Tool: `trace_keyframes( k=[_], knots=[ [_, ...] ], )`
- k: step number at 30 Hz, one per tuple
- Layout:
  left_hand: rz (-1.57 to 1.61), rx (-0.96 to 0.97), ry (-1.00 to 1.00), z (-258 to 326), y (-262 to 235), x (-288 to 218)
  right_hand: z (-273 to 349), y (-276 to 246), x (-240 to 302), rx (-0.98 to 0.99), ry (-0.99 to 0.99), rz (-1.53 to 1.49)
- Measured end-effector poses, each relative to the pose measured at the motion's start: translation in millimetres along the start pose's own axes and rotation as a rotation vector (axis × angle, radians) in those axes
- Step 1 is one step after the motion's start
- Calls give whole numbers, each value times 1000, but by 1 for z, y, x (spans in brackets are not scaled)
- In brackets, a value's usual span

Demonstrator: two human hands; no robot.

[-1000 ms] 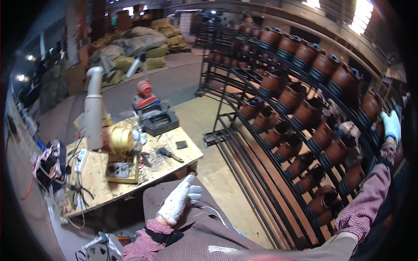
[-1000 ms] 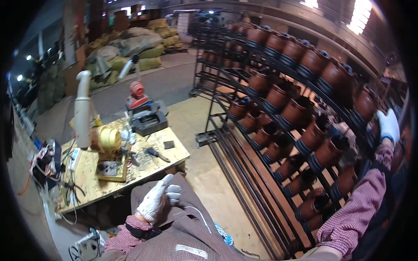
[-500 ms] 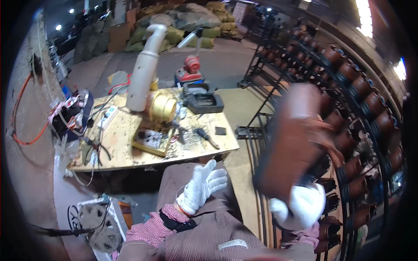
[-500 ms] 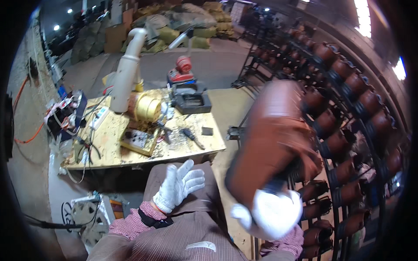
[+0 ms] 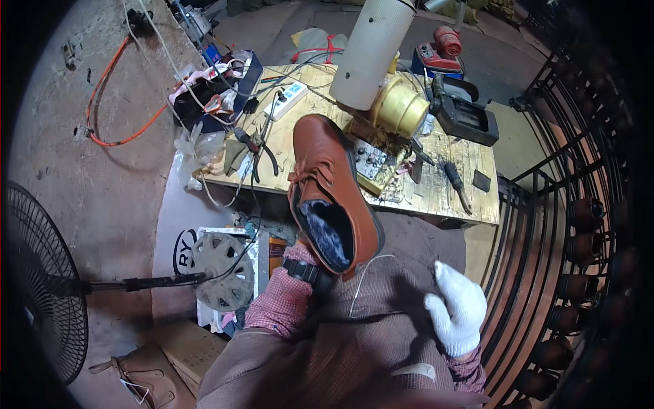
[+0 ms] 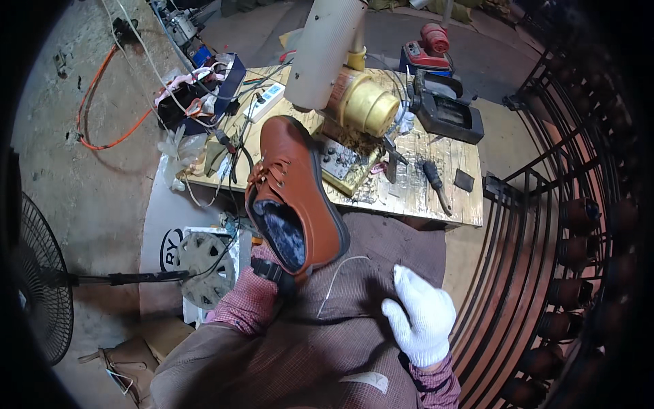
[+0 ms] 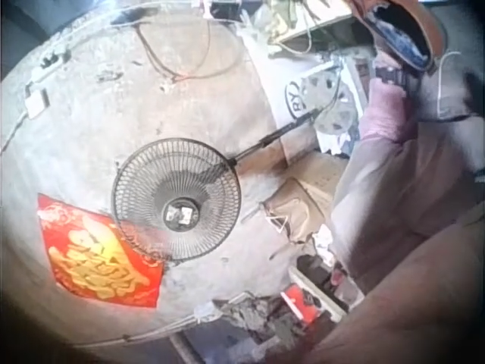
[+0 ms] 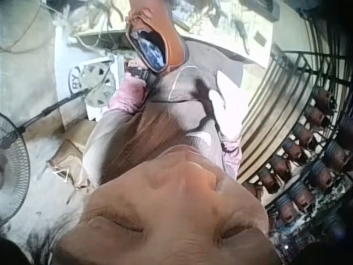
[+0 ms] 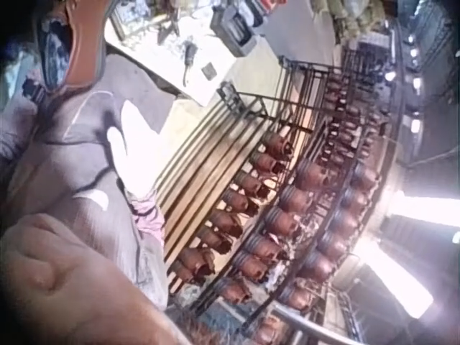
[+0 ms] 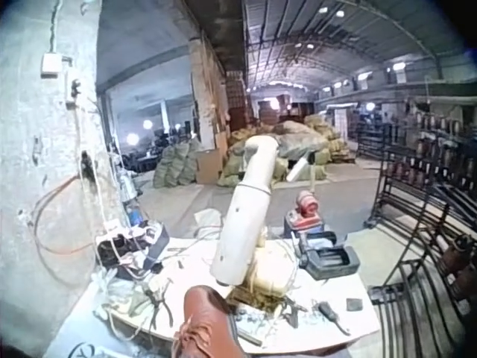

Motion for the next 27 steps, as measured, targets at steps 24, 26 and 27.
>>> trace_keyframes(
  k=[24,26,27],
  knots=[
    [40,74,664,32,44,-29,48,28,-36,92,150,80],
    [-245,-78,382,29,66,-23,50,30,-40,103,155,119],
    [-315,-135,342,28,61,-23,49,29,-40,101,155,116]
  ],
)
Point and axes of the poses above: each hand's wrist, its own z-axis away from the middle knuckle, its own y-axis out of the palm, x = y × z, the point moved 5 cm from there along -z, towards the middle knuckle, and after that the axes turned 11 degrees about -x, right-handed, at the moved point
